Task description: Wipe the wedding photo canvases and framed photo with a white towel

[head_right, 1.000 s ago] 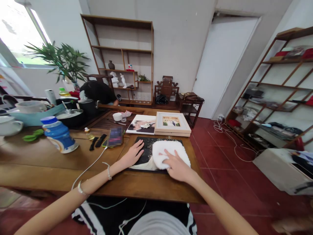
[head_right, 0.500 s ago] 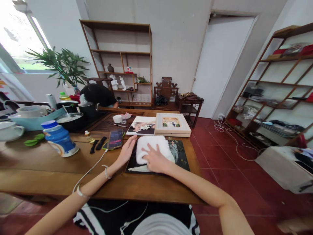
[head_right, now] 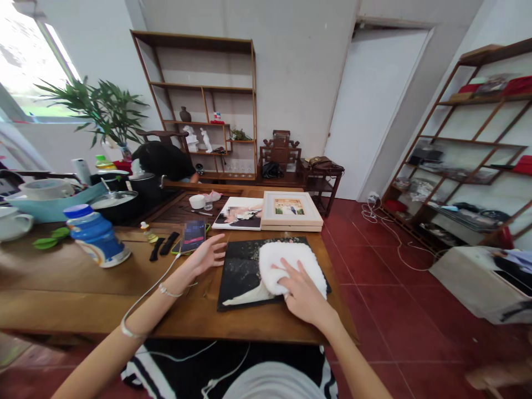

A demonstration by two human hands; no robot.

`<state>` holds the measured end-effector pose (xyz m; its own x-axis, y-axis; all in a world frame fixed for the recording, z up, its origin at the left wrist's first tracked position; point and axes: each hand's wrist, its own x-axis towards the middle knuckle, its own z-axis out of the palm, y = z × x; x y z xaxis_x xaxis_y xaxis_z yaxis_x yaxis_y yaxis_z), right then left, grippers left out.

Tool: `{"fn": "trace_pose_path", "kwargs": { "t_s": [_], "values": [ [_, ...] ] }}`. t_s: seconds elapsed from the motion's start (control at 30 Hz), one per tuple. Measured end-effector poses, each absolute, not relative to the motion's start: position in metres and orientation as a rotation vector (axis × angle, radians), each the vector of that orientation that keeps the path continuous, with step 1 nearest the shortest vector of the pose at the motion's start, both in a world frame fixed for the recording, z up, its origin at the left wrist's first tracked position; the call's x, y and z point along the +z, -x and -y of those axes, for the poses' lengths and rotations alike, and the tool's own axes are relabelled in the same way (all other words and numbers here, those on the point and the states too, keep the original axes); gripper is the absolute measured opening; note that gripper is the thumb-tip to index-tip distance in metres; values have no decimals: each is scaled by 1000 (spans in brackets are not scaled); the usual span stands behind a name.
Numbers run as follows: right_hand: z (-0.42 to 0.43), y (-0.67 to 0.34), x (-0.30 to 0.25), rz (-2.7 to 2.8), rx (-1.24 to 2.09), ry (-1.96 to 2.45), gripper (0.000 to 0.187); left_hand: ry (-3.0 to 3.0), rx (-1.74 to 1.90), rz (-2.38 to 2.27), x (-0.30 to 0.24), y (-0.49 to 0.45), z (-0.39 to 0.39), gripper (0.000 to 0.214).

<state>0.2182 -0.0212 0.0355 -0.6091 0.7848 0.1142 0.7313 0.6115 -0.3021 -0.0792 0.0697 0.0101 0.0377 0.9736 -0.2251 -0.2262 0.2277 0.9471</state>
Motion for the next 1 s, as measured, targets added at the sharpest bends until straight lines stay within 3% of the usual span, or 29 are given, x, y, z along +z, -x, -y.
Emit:
{"fn": "trace_pose_path", "kwargs": {
  "t_s": [0.13, 0.27, 0.43, 0.57, 1.0],
  "values": [
    [23, -206, 30, 2441, 143, 1421, 21, -782, 1162, -1081, 14, 78, -68, 33],
    [40, -178, 37, 2555, 71, 1206, 51, -824, 1308, -1086, 19, 77, -67, 33],
    [56, -153, 30, 2620, -69, 1023, 14, -819, 1443, -988, 24, 77, -64, 30],
    [56, -153, 17, 2611, -163, 850, 2, -915, 1543, -956, 25, 72, -60, 29],
    [39, -166, 21, 2340, -402, 526, 24, -1037, 1730, -999, 26, 73, -60, 27]
  ]
}}
